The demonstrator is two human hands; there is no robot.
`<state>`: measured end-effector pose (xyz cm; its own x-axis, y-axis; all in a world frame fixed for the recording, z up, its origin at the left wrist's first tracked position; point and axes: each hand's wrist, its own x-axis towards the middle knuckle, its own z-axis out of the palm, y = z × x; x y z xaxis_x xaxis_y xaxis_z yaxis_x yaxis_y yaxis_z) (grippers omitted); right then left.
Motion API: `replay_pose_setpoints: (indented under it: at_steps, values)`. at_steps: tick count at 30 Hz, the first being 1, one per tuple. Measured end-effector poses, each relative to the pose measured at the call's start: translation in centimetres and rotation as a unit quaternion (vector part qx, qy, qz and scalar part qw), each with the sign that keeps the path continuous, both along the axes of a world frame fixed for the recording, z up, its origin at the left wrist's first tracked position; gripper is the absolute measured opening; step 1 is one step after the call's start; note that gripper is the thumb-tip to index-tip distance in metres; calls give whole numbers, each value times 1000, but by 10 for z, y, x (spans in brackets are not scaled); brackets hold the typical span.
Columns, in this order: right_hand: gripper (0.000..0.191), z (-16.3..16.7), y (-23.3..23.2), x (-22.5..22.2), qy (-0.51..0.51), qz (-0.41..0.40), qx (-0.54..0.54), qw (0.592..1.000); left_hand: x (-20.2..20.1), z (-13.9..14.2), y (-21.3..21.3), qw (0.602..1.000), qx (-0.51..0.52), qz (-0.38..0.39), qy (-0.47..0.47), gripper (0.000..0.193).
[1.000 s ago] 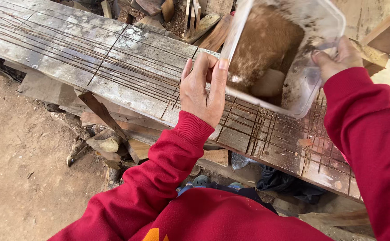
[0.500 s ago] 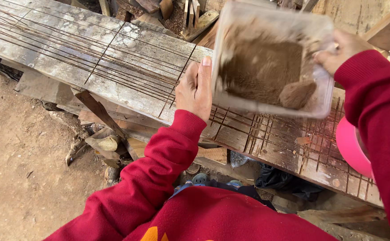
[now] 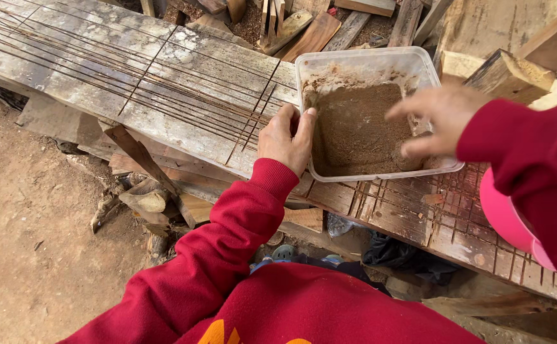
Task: The person kneads and mixes a brown paste with water in a plastic container by hand, then carries the container to a large carved wooden slab and presses the paste by hand into holes and crevices on the wood surface.
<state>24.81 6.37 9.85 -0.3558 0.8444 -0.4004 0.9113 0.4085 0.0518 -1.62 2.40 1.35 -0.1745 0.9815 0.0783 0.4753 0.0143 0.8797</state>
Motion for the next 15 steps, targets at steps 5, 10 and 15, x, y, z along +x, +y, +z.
replay_pose_setpoints:
  at_steps: [5,10,15]
  values:
    - [38,-4,-5,-20,-43,-2,-41,998,4,-3,-1,998,56,9,9,43]
    - [35,-17,11,-30,104,19,12,994,7,-6,-5,999,16,17,-27,47]
    - [30,-45,5,-41,228,124,77,963,9,-7,-6,998,39,19,-34,45]
